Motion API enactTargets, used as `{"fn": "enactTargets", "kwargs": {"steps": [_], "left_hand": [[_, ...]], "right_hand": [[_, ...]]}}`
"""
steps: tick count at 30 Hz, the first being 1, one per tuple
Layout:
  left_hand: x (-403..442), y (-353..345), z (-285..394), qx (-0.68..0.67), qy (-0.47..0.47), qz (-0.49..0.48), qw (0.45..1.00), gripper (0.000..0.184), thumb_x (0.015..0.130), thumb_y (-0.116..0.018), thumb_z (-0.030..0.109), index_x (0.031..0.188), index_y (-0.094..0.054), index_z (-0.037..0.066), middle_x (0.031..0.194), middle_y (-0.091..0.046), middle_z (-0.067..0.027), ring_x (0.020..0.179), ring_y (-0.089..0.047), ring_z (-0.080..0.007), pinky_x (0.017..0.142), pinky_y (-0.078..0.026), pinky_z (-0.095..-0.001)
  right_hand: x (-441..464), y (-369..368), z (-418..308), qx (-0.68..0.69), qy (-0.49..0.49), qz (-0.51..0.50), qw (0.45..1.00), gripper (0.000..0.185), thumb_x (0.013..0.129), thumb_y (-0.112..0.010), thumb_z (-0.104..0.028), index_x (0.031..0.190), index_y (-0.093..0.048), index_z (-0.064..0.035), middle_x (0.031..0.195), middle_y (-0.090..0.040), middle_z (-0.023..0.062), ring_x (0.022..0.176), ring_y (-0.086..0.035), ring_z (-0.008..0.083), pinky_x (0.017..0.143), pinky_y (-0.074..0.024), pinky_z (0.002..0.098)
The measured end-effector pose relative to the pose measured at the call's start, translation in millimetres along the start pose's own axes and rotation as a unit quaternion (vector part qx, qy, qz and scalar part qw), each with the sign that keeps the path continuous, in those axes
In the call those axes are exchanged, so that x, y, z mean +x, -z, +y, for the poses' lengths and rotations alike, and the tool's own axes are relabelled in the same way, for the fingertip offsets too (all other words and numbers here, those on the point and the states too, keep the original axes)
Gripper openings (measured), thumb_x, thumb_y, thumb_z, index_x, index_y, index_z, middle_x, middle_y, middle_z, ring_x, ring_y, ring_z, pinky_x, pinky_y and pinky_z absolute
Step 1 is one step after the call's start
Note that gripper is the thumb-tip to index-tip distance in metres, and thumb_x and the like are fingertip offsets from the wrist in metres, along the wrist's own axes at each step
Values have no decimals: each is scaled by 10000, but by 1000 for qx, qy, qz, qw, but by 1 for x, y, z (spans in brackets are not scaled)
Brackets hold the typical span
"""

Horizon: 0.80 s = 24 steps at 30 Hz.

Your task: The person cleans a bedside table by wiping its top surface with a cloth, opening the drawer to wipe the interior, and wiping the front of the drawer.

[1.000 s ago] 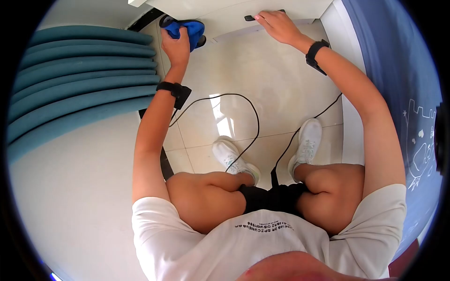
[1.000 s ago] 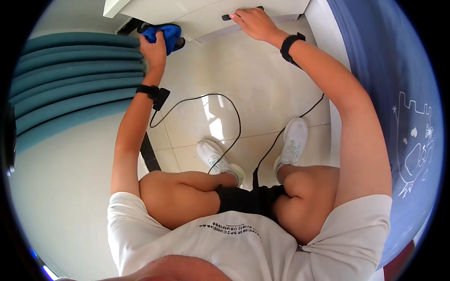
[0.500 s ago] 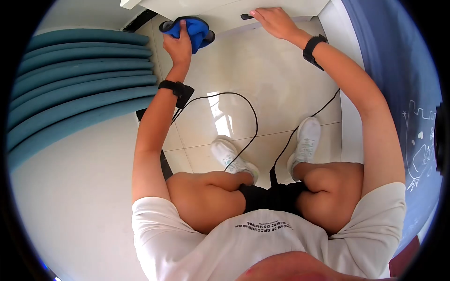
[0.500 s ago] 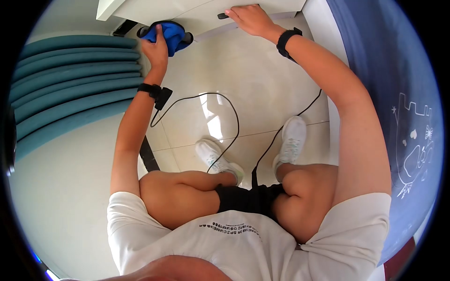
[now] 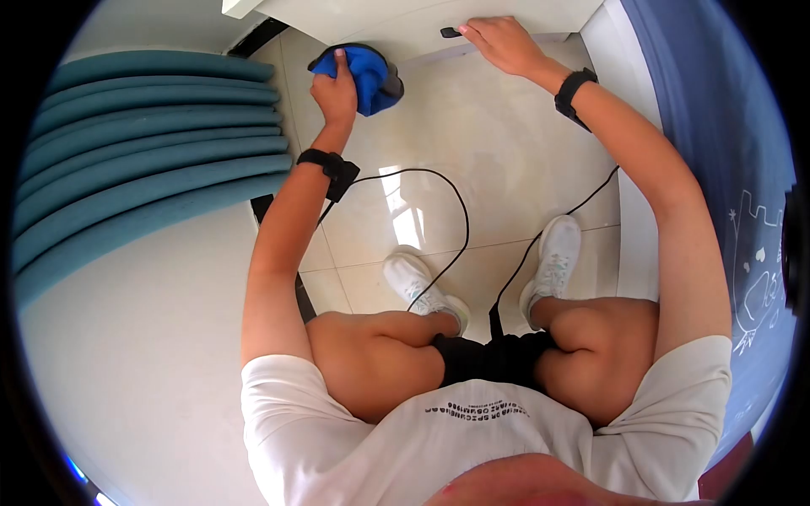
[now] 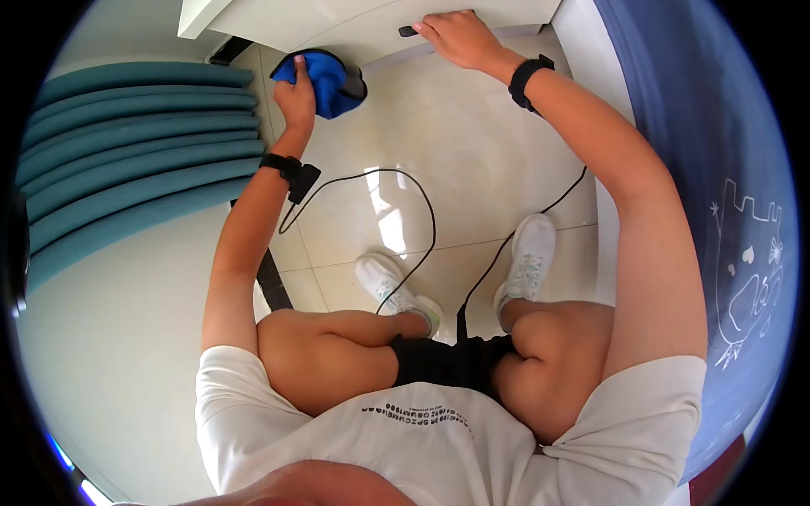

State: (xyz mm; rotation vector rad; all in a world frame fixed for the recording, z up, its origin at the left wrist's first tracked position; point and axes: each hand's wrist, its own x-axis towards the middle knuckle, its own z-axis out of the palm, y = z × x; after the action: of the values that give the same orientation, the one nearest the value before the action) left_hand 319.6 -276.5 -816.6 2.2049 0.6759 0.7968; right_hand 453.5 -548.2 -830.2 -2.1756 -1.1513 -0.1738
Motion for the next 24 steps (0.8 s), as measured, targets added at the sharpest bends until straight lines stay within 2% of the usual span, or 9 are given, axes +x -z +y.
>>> {"fn": "enactTargets", "kwargs": {"steps": [3,5,9,13,15,17,19,21,24], "left_hand": [[-2,0,0,68,26,-11,997,524,960,-593,393,745,-627,-83,637,-636,-193,590,-603,-239,627,-474,-423],[3,0,9,-86,-55,8,995,547,956,-588,426,758,-637,-82,645,-640,-195,603,-609,-246,639,-475,-427],[6,-2,6,-35,39,-16,998,519,959,-591,419,821,-656,-76,670,-657,-174,612,-599,-204,639,-479,-398],[1,0,20,-81,25,-23,996,506,939,-617,410,793,-643,-74,655,-635,-199,601,-609,-265,627,-479,-409],[3,11,34,102,-274,-129,948,442,921,-642,376,780,-639,-42,634,-609,-199,586,-590,-354,589,-474,-416],[-3,10,62,-25,-324,-119,938,343,914,-649,322,789,-648,2,627,-599,-183,579,-560,-407,549,-469,-419],[-18,-3,85,-26,-217,-240,946,277,932,-629,295,828,-666,41,651,-610,-159,563,-575,-380,545,-471,-419],[-23,-7,112,-121,-190,-250,942,276,951,-605,290,880,-650,28,721,-637,-162,615,-598,-360,577,-472,-420],[-27,-15,117,-212,-288,-200,912,296,968,-577,309,914,-628,23,846,-636,-153,743,-600,-333,665,-470,-411]], "right_hand": [[1,2,0,-10,-28,-20,999,385,1025,-441,-307,845,-575,5,710,-576,175,687,-550,365,650,-437,446],[-2,-2,-1,-1,-12,8,1000,370,1020,-448,-307,871,-586,1,735,-588,170,719,-562,363,679,-446,444],[-3,-3,2,-49,10,25,998,341,1002,-470,-324,906,-610,-28,779,-639,123,794,-608,326,751,-456,442],[-4,-2,3,-39,-25,-13,999,289,994,-500,-295,957,-603,-28,856,-641,108,841,-600,319,804,-442,440],[-5,0,-7,-35,-23,5,999,265,989,-521,-277,986,-606,-27,911,-641,102,850,-590,324,817,-443,437],[-7,6,-30,-116,190,147,964,301,925,-604,-355,992,-596,-62,907,-643,110,873,-616,322,803,-437,440],[-17,14,-53,-49,150,9,987,412,853,-688,-392,1079,-583,-64,979,-651,119,923,-630,314,825,-450,452],[-21,1,-68,227,4,46,973,465,819,-729,-378,1100,-578,-40,1038,-655,150,949,-642,304,809,-492,432],[-12,-4,-48,277,-34,128,952,344,850,-710,-309,1005,-606,-20,954,-683,142,820,-678,247,689,-536,371]]}}
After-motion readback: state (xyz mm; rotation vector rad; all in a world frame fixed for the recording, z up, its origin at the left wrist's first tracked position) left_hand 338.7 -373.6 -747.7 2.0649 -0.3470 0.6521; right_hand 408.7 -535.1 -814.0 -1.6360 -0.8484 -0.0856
